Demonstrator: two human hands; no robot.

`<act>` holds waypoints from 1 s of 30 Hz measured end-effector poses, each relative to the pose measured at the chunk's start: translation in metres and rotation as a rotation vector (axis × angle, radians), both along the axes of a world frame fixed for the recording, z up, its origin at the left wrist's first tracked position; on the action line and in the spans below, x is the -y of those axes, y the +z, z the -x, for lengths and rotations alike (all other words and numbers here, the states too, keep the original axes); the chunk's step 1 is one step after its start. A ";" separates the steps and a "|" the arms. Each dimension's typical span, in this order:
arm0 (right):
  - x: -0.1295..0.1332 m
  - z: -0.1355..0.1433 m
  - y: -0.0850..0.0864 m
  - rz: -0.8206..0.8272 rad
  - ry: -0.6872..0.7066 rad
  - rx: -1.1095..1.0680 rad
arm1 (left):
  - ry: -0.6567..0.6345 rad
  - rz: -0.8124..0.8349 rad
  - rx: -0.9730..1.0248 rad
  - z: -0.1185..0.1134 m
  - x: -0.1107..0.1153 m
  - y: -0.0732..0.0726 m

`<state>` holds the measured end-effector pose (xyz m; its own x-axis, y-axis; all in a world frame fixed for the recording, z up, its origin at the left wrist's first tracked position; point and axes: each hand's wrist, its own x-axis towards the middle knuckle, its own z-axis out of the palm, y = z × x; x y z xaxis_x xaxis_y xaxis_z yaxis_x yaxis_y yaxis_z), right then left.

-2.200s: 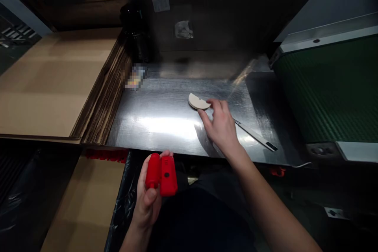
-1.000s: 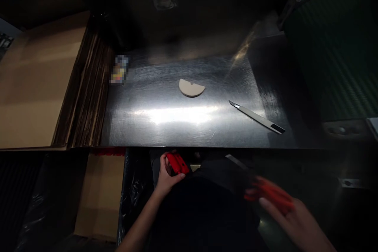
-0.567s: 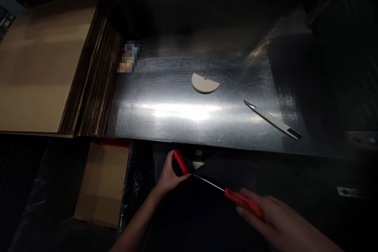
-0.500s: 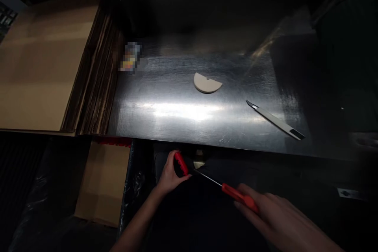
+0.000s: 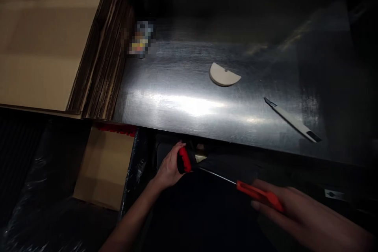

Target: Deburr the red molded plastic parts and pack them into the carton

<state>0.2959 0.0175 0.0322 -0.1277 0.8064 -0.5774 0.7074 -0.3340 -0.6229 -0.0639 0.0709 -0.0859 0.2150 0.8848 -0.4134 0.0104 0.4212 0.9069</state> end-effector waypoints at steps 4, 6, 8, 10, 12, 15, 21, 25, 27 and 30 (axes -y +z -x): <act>-0.007 -0.012 0.004 0.236 0.159 -0.056 | 0.262 0.209 0.218 -0.003 -0.003 -0.011; -0.007 -0.003 0.009 0.247 0.166 -0.045 | 0.391 0.331 0.334 -0.007 -0.005 -0.021; -0.004 0.019 0.013 0.219 0.190 0.015 | 0.486 0.435 0.432 -0.012 -0.007 -0.028; 0.000 0.048 0.015 0.217 0.229 0.140 | 0.550 0.516 0.507 -0.019 -0.008 -0.031; 0.006 0.074 0.014 0.264 0.265 0.264 | 0.582 0.593 0.555 -0.026 -0.009 -0.032; 0.018 0.080 0.006 0.268 0.199 0.298 | 0.559 0.696 0.588 -0.029 -0.013 -0.026; 0.059 -0.021 -0.034 -0.013 -0.413 0.096 | 0.318 0.733 0.689 -0.020 -0.015 0.011; 0.083 -0.075 -0.076 -0.282 -0.873 0.223 | -0.038 0.437 0.695 -0.030 -0.009 0.039; 0.084 -0.084 -0.095 -0.405 -1.041 0.276 | -0.241 0.197 0.562 -0.039 -0.010 0.056; 0.065 -0.084 -0.123 -0.590 -1.203 0.283 | -0.448 -0.030 0.268 -0.053 -0.015 0.087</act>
<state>0.3799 -0.0479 -0.0911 0.8837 0.4681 -0.0018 0.2977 -0.5651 -0.7695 -0.0106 0.0858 0.0007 0.6701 0.6924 -0.2675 -0.0509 0.4024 0.9141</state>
